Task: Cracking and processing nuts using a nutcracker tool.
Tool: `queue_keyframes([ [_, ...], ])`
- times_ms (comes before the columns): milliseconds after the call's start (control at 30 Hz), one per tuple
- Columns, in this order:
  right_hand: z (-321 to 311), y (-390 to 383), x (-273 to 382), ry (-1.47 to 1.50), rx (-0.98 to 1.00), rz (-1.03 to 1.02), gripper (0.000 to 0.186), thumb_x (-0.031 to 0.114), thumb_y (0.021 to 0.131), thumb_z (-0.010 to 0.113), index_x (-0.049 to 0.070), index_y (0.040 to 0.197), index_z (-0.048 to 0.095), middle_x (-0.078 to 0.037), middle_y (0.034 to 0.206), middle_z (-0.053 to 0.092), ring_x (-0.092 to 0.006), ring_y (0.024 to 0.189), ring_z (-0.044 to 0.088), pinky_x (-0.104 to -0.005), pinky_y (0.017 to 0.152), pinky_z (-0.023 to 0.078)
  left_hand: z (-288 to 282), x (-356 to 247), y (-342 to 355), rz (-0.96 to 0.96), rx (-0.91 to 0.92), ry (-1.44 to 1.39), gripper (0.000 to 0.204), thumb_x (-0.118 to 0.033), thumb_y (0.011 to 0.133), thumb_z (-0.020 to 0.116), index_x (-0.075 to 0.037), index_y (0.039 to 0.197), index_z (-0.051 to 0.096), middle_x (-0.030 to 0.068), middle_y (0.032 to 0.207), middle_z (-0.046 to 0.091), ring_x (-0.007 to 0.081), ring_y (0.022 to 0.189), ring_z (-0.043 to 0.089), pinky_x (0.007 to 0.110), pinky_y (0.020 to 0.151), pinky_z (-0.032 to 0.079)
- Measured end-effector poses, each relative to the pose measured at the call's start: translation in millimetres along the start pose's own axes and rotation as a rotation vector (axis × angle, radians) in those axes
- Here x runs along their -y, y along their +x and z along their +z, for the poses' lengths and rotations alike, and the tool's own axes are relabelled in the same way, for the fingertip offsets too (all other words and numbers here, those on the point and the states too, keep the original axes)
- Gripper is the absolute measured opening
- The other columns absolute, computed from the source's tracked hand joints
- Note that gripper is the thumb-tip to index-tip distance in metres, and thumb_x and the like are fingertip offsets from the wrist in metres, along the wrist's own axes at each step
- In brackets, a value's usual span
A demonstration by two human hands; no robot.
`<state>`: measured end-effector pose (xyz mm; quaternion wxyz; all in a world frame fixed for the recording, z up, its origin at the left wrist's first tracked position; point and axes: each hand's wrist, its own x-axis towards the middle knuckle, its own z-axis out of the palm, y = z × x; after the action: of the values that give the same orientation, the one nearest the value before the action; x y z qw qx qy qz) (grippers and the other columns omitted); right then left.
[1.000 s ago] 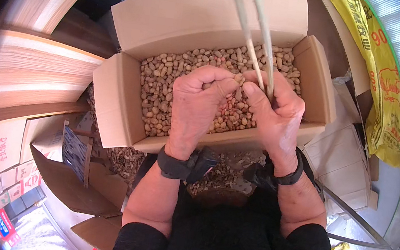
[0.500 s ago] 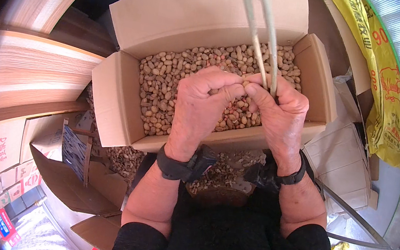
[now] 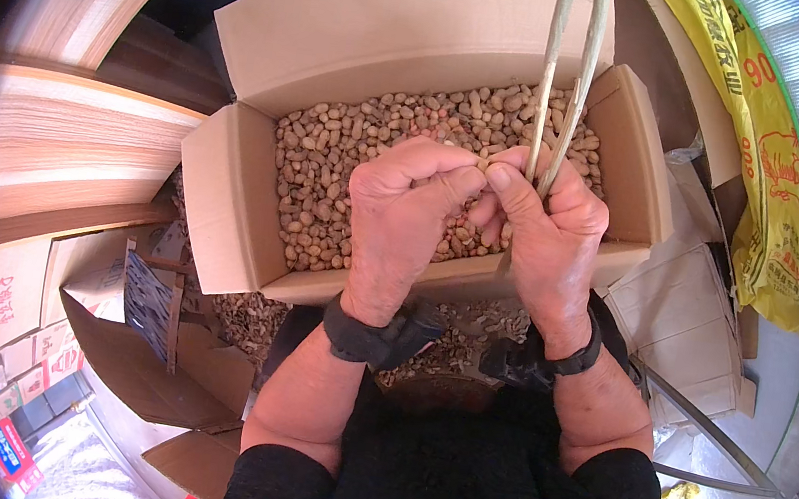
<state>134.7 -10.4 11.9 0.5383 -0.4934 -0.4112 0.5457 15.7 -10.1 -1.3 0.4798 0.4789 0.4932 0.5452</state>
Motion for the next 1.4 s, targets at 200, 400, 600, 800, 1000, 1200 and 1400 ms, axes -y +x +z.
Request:
queue_keyframes([
  [200, 3, -1, -3, 0.048, -0.017, 0.007, 0.005, 0.005, 0.086, 0.058, 0.0, 0.086, 0.059, -0.001, 0.062, 0.057, -0.0044, 0.052, 0.053, -0.0175, 0.045, 0.042, 10, 4, -5, -0.141, -0.048, -0.398, 0.009, 0.0, 0.08, 0.063, 0.005, 0.088, 0.064, 0.0011, 0.071, 0.057, 0.0062, 0.057, 0.049, 0.019, 0.047, 0.037],
  [400, -8, 5, 0, -0.201, -0.004, -0.107, 0.003, 0.003, 0.084, 0.059, 0.0, 0.084, 0.059, -0.002, 0.061, 0.057, -0.0049, 0.052, 0.053, -0.0193, 0.045, 0.042, 3, 2, 4, 0.027, 0.022, 0.065, 0.005, -0.001, 0.08, 0.064, 0.002, 0.083, 0.065, 0.0003, 0.07, 0.056, 0.0062, 0.057, 0.048, 0.02, 0.048, 0.038],
  [600, -11, 5, 3, -0.214, 0.128, -0.063, 0.004, 0.004, 0.085, 0.058, 0.0, 0.084, 0.058, -0.003, 0.063, 0.058, -0.0059, 0.052, 0.054, -0.0198, 0.046, 0.043, -5, 0, 7, 0.169, 0.105, 0.294, 0.007, -0.003, 0.078, 0.067, 0.002, 0.082, 0.065, 0.0007, 0.069, 0.055, 0.0063, 0.059, 0.048, 0.019, 0.051, 0.038],
  [800, 2, -1, -5, 0.06, 0.015, 0.007, 0.005, 0.003, 0.089, 0.053, -0.001, 0.089, 0.056, -0.003, 0.063, 0.057, -0.0067, 0.053, 0.054, -0.0199, 0.047, 0.046, 8, 5, -4, 0.133, -0.051, 0.037, 0.004, -0.001, 0.08, 0.063, 0.003, 0.08, 0.063, 0.0022, 0.067, 0.053, 0.0078, 0.056, 0.048, 0.02, 0.048, 0.037],
  [1000, 6, -5, -13, 0.127, 0.004, 0.005, 0.004, 0.004, 0.089, 0.052, 0.0, 0.088, 0.054, -0.002, 0.064, 0.057, -0.0065, 0.052, 0.053, -0.0198, 0.047, 0.046, 13, -2, -6, -0.14, -0.106, -0.298, 0.01, -0.005, 0.085, 0.06, 0.004, 0.082, 0.061, 0.0047, 0.065, 0.053, 0.0093, 0.055, 0.049, 0.02, 0.045, 0.038],
  [1200, 2, -1, -7, 0.036, 0.061, 0.011, 0.004, 0.004, 0.089, 0.054, 0.001, 0.089, 0.055, -0.001, 0.065, 0.056, -0.0051, 0.052, 0.05, -0.0189, 0.045, 0.041, 9, 10, -5, -0.229, -0.046, -0.464, 0.015, -0.011, 0.087, 0.058, 0.003, 0.093, 0.059, 0.0029, 0.066, 0.053, 0.0088, 0.055, 0.048, 0.019, 0.045, 0.037],
  [1400, -2, -1, -9, -0.082, 0.157, -0.081, 0.003, 0.003, 0.087, 0.055, 0.001, 0.086, 0.056, 0.0, 0.066, 0.055, -0.0055, 0.056, 0.052, -0.0183, 0.047, 0.041, 3, 3, -2, -0.408, -0.026, -0.615, 0.013, -0.012, 0.088, 0.058, 0.001, 0.089, 0.06, 0.0007, 0.066, 0.053, 0.006, 0.055, 0.046, 0.018, 0.046, 0.036],
])
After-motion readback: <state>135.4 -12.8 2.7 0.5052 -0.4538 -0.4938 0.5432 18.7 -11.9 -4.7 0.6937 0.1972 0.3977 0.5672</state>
